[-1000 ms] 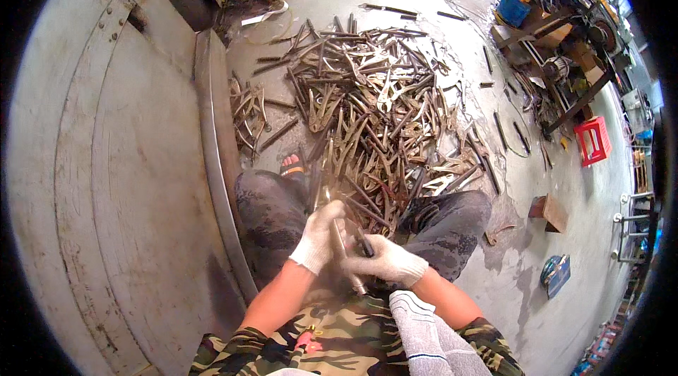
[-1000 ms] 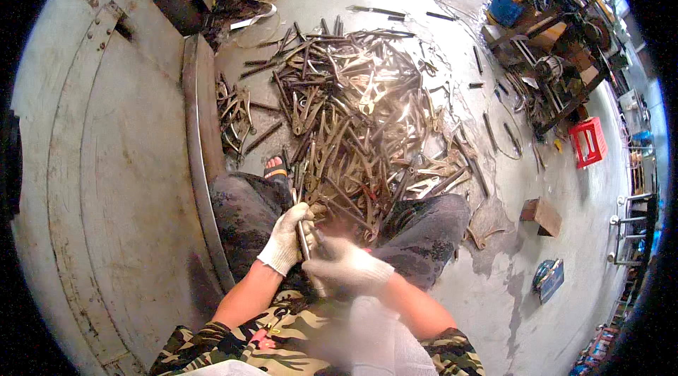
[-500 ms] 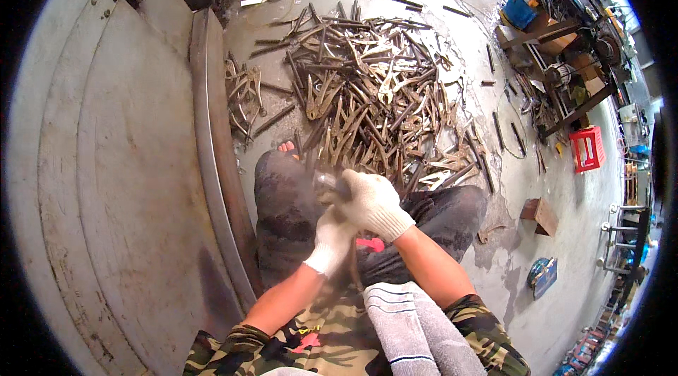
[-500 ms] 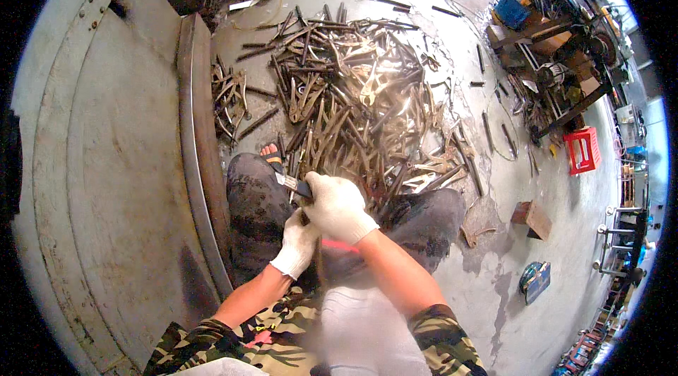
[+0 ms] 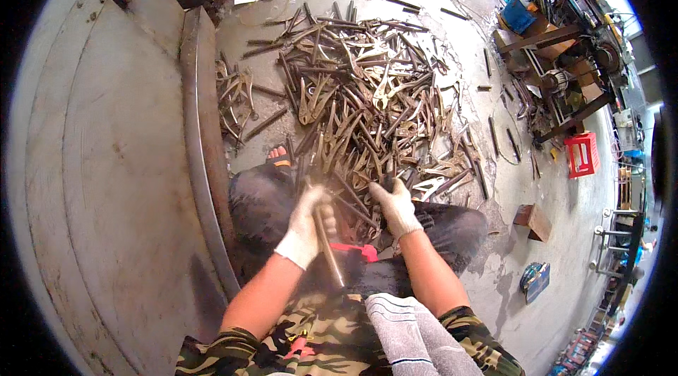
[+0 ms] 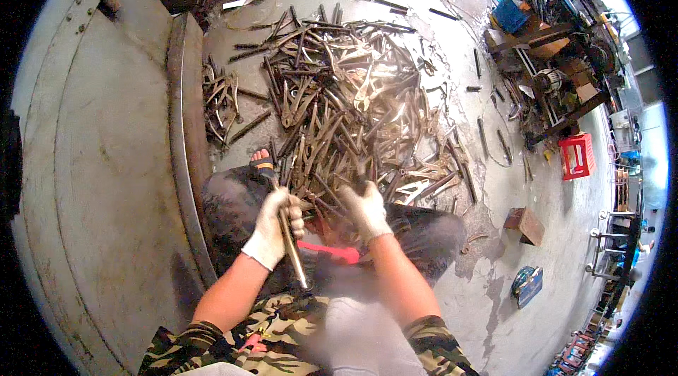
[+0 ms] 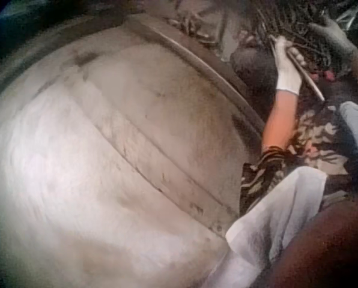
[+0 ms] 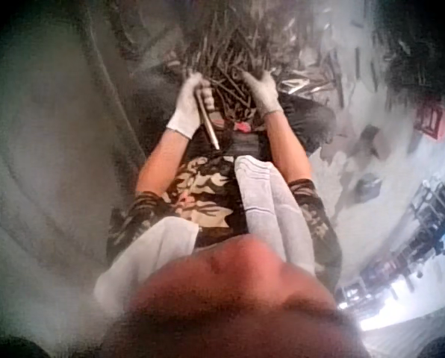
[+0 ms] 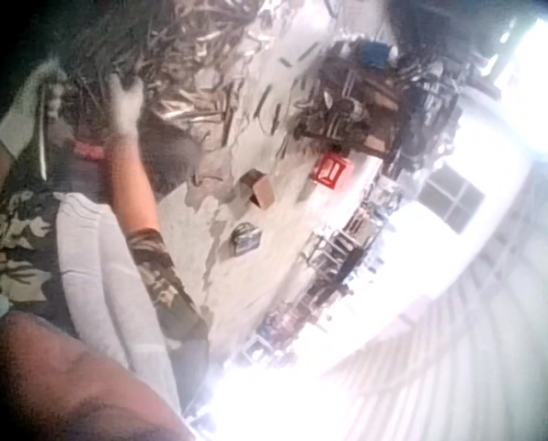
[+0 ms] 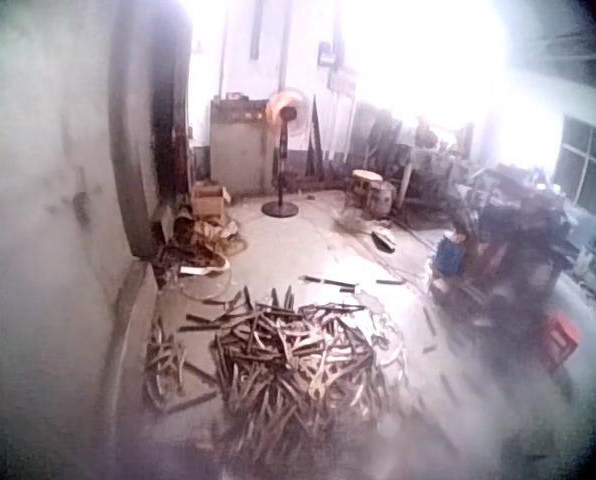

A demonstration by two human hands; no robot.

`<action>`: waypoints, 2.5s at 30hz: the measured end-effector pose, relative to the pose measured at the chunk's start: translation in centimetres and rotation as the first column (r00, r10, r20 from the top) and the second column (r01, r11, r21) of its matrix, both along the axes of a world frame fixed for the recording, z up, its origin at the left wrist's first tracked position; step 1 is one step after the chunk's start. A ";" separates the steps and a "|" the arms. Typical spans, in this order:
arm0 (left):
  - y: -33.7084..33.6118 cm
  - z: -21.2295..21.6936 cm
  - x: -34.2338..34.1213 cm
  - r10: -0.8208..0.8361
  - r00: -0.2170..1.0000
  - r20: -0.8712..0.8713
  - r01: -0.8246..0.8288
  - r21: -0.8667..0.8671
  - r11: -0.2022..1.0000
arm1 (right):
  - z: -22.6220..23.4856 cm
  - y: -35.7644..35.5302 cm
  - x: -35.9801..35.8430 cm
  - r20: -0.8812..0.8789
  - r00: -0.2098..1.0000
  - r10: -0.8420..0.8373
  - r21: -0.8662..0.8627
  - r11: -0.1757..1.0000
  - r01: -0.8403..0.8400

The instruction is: The person walks through a workshop and sits on a small red stool. They pick up metal rods from a large pile on the floor, inspect them, and sort them into a separate pile.

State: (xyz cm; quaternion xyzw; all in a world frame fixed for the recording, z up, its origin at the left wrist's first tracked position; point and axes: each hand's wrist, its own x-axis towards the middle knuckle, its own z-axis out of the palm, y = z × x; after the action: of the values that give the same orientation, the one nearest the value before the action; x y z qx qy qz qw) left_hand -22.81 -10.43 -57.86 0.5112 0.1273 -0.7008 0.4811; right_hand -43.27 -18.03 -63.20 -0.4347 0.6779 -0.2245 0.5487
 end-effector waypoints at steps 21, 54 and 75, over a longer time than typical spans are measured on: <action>-20.3 2.6 9.9 -0.094 0.957 0.274 0.156 -0.217 0.964 | -15.3 -11.2 3.4 -0.730 0.667 0.146 -0.008 0.975 -0.222; -18.6 2.4 6.4 -0.192 0.910 0.368 0.333 -0.371 0.867 | 0.3 -4.8 -9.6 0.232 0.822 -0.521 -0.072 0.833 0.549; -18.5 3.5 8.5 -0.188 0.857 0.479 0.395 -0.376 0.838 | -11.5 -7.1 -4.2 0.005 0.878 -0.479 -0.388 0.808 0.443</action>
State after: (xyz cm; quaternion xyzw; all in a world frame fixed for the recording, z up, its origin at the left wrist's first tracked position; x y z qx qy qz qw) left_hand -14.30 -28.98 -54.35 0.5348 -0.2317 -0.6490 0.4890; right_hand -47.43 -25.17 -74.65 -0.3645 0.7317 -0.4564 0.3513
